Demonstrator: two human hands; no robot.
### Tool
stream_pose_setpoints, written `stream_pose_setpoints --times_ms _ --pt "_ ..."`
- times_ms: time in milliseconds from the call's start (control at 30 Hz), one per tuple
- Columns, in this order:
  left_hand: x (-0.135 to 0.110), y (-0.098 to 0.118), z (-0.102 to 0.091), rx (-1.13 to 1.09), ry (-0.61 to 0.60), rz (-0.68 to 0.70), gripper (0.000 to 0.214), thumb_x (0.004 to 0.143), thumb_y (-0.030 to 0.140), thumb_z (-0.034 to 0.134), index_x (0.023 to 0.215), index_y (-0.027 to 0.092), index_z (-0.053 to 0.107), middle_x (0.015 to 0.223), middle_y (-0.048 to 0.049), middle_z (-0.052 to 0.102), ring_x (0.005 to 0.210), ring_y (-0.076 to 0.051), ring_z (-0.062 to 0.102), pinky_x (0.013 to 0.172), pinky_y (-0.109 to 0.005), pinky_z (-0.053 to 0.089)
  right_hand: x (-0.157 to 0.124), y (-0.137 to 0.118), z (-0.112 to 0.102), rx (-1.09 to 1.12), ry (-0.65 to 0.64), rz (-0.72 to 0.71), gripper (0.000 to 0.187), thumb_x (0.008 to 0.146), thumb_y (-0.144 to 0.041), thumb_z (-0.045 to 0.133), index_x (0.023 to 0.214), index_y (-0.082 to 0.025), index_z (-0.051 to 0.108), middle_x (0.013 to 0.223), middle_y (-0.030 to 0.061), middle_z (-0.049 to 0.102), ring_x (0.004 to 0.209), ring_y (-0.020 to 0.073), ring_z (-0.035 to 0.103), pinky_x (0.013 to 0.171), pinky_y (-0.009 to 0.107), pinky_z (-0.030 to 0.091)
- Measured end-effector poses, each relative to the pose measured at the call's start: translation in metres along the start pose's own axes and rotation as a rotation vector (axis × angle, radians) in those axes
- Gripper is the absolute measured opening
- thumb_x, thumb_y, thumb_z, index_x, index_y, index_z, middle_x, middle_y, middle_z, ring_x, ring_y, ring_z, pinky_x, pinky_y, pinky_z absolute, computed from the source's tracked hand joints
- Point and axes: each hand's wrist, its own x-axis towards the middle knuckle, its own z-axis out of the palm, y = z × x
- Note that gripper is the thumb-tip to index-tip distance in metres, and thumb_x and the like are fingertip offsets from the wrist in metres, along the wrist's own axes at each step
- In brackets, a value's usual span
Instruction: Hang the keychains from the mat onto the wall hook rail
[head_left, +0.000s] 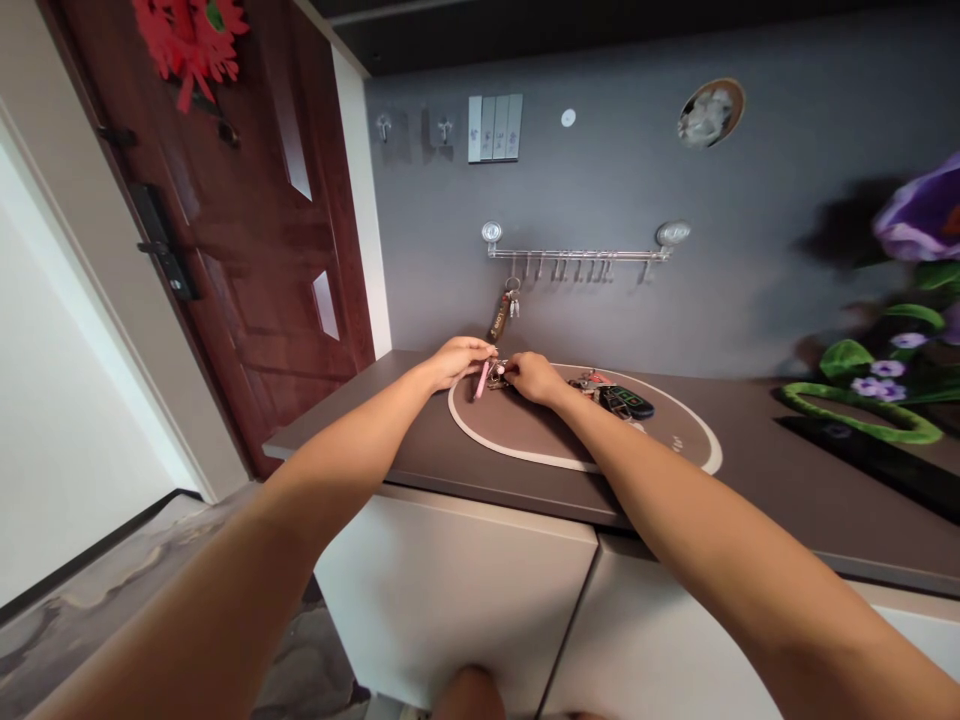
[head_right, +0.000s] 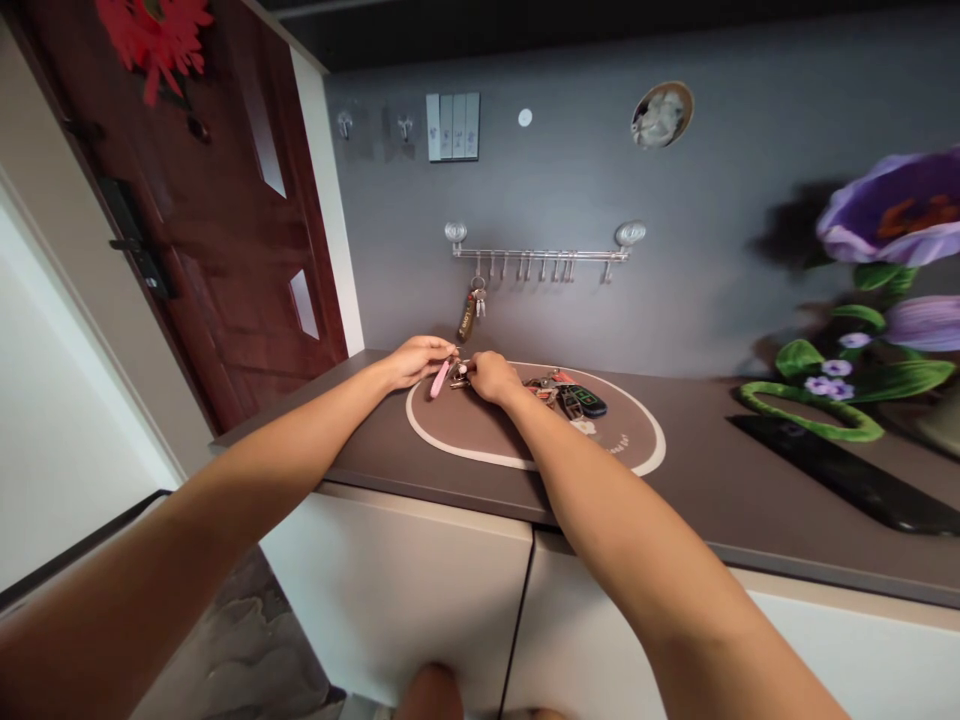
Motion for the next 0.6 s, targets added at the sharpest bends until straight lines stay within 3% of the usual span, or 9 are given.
stream_pose_setpoints --times_ms 200,367,467,600 --pt "-0.0018 0.0035 0.0014 -0.148 -0.019 -0.001 0.010 0.080 0.006 0.048 0.075 0.007 0.057 0.067 -0.0054 0.061 0.062 -0.009 0.060 0.071 -0.026 0.049 -0.0009 -0.0018 -0.0028 0.015 0.032 0.017 0.020 0.078 -0.018 0.046 0.089 -0.016 0.063 0.091 0.0104 0.065 0.080 0.0181 0.058 0.068 0.023 0.037" --pt "-0.0011 0.0057 0.0001 -0.209 -0.015 -0.003 0.011 0.082 0.009 0.046 0.077 0.008 0.055 0.064 -0.0044 0.059 0.053 -0.008 0.057 0.056 -0.021 0.048 0.0008 -0.0042 -0.0073 0.261 0.233 0.031 0.025 0.080 -0.016 0.042 0.101 -0.016 0.057 0.099 0.0077 0.063 0.088 0.0148 0.056 0.078 0.023 0.037" --pt "0.0016 0.0045 -0.0018 -0.235 -0.020 0.003 0.012 0.083 0.010 0.045 0.076 0.008 0.055 0.060 -0.0026 0.056 0.051 -0.007 0.056 0.055 -0.021 0.048 0.0029 -0.0047 -0.0078 0.460 0.301 0.007 0.022 0.081 -0.024 0.042 0.096 -0.017 0.056 0.089 0.0040 0.063 0.080 0.0129 0.056 0.076 0.024 0.039" --pt "0.0030 0.0030 -0.0021 -0.272 -0.028 0.026 0.012 0.082 0.008 0.046 0.075 0.008 0.056 0.059 -0.0025 0.056 0.055 -0.007 0.057 0.060 -0.019 0.049 0.0057 -0.0040 -0.0033 0.654 0.292 -0.066 0.021 0.078 -0.033 0.045 0.083 -0.017 0.056 0.077 0.0011 0.061 0.071 0.0116 0.054 0.071 0.024 0.041"
